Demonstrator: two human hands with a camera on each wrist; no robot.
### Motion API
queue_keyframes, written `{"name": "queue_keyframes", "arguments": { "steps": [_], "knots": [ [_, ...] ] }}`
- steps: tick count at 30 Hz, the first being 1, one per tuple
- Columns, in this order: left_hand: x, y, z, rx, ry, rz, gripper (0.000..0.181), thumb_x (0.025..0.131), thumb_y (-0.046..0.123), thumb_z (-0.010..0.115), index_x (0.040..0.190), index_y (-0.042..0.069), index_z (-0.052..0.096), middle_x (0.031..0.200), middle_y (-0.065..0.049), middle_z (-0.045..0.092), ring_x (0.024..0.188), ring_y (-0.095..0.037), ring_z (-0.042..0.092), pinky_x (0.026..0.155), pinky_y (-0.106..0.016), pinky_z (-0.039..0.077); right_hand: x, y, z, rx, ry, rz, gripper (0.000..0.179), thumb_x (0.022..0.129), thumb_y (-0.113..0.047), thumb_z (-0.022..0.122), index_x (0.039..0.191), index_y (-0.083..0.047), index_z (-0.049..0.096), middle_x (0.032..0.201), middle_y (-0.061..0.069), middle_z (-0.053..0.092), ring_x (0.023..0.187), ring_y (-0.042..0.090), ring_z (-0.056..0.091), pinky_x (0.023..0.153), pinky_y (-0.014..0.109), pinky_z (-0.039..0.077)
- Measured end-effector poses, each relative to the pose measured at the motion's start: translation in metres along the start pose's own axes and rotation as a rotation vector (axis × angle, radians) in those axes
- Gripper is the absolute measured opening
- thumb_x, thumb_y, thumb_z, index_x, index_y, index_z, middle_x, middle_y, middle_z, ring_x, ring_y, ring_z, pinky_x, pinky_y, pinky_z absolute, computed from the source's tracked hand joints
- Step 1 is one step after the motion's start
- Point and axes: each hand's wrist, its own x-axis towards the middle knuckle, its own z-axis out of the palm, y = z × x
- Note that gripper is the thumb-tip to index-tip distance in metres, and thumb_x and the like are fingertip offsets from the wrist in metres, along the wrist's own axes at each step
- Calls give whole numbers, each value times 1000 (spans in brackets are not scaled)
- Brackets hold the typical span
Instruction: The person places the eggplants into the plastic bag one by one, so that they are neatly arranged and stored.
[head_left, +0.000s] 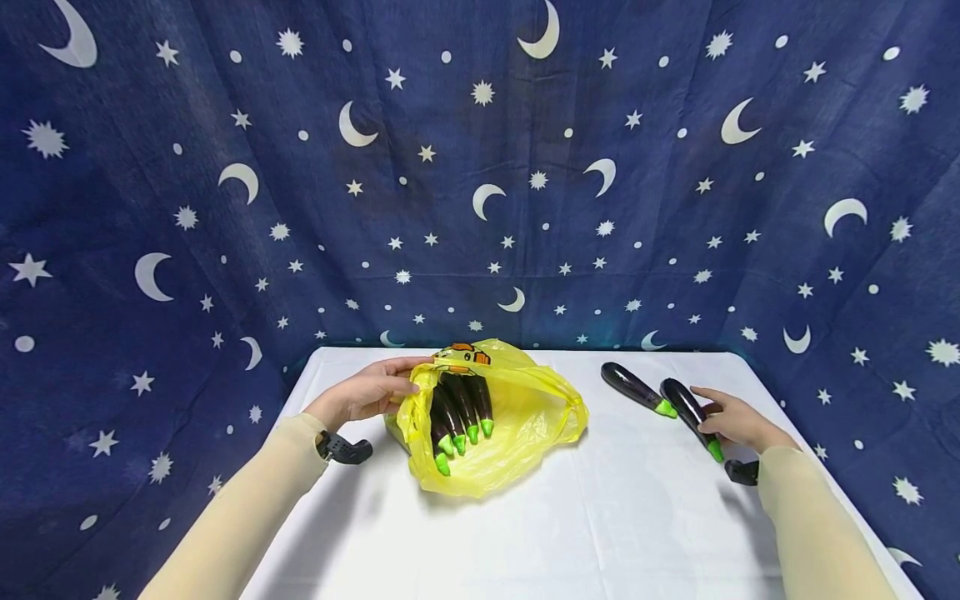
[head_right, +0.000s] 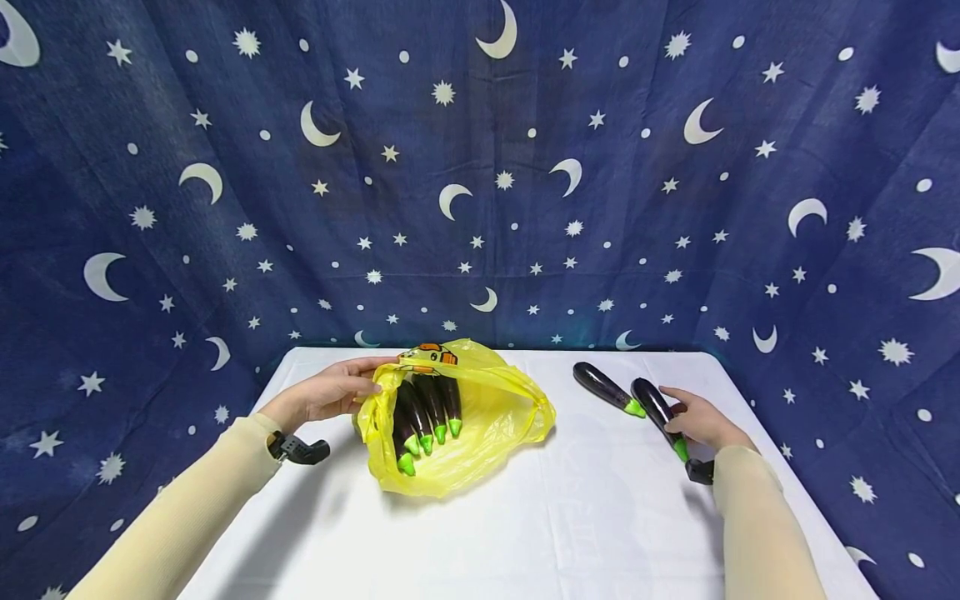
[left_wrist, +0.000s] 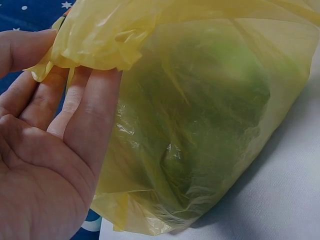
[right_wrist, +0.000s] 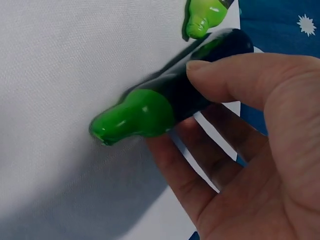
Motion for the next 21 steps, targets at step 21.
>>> {"name": "queue_keyframes", "arguments": {
  "steps": [21],
  "knots": [
    [1, 0, -1, -10, 9, -7, 69, 96, -4, 59, 159, 10, 36, 149, -16, 50, 109, -24, 66, 91, -46, 58, 3, 1, 0, -121, 16, 5, 81, 85, 0, 67, 153, 13, 25, 127, 43, 51, 101, 38, 58, 79, 45, 53]
  ]
}}
